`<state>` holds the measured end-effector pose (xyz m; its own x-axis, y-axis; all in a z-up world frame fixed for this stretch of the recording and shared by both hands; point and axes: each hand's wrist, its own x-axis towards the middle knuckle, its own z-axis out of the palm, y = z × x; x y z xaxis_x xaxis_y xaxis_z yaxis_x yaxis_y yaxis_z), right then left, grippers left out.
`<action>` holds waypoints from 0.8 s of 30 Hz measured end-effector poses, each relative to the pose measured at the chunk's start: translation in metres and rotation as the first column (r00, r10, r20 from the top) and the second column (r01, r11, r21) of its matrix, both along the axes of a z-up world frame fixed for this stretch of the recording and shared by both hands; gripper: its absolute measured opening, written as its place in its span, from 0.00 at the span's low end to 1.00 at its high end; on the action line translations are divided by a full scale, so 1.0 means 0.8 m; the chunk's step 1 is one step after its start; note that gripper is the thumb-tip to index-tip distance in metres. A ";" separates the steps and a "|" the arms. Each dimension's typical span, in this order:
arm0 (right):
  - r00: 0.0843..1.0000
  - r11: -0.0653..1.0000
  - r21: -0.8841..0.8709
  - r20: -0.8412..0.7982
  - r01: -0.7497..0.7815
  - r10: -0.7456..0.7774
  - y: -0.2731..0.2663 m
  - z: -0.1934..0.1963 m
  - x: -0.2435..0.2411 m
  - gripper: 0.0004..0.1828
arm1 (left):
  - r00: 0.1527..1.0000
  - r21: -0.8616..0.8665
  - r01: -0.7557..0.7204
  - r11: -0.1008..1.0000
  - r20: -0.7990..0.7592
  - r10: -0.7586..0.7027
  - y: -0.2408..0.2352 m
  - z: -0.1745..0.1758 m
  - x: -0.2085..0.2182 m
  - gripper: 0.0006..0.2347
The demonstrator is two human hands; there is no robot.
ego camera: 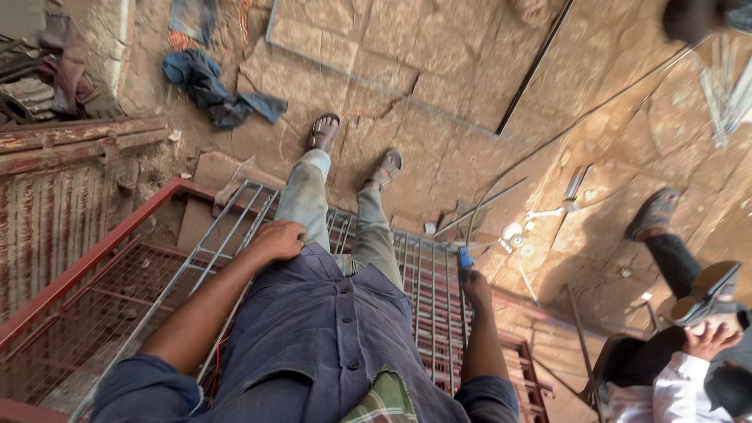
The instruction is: The person measures a metal frame on a stone floor using a tape measure and a metal rod. They then use a welding tool to join the metal pieces together, creating sparks during the process.
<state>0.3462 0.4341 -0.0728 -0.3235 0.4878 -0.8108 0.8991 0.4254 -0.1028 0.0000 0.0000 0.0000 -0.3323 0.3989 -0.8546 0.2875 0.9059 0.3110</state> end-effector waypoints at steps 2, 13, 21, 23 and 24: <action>0.999 0.998 0.044 0.014 0.037 -0.038 -0.010 0.008 -0.018 0.23 | 0.983 0.036 0.010 0.999 0.181 -0.016 -0.019 0.001 -0.005 0.11; 0.957 0.957 -0.066 0.074 0.284 -0.279 -0.011 -0.244 -0.090 0.26 | 0.786 0.041 0.440 0.897 0.467 -0.406 0.020 -0.065 -0.033 0.14; 0.561 0.573 -0.119 -0.122 0.811 -0.819 0.032 -0.613 -0.099 0.23 | 0.949 0.208 0.306 0.929 -0.144 -0.280 0.168 -0.345 -0.181 0.16; 0.325 0.352 -0.111 -0.207 0.929 -0.923 0.055 -0.682 -0.105 0.30 | 0.899 0.090 0.426 0.900 -0.149 -0.411 0.199 -0.414 -0.224 0.16; 0.285 0.329 -0.124 -0.282 0.936 -0.916 0.070 -0.715 -0.109 0.33 | 0.868 0.032 0.482 0.876 -0.156 -0.472 0.213 -0.447 -0.245 0.16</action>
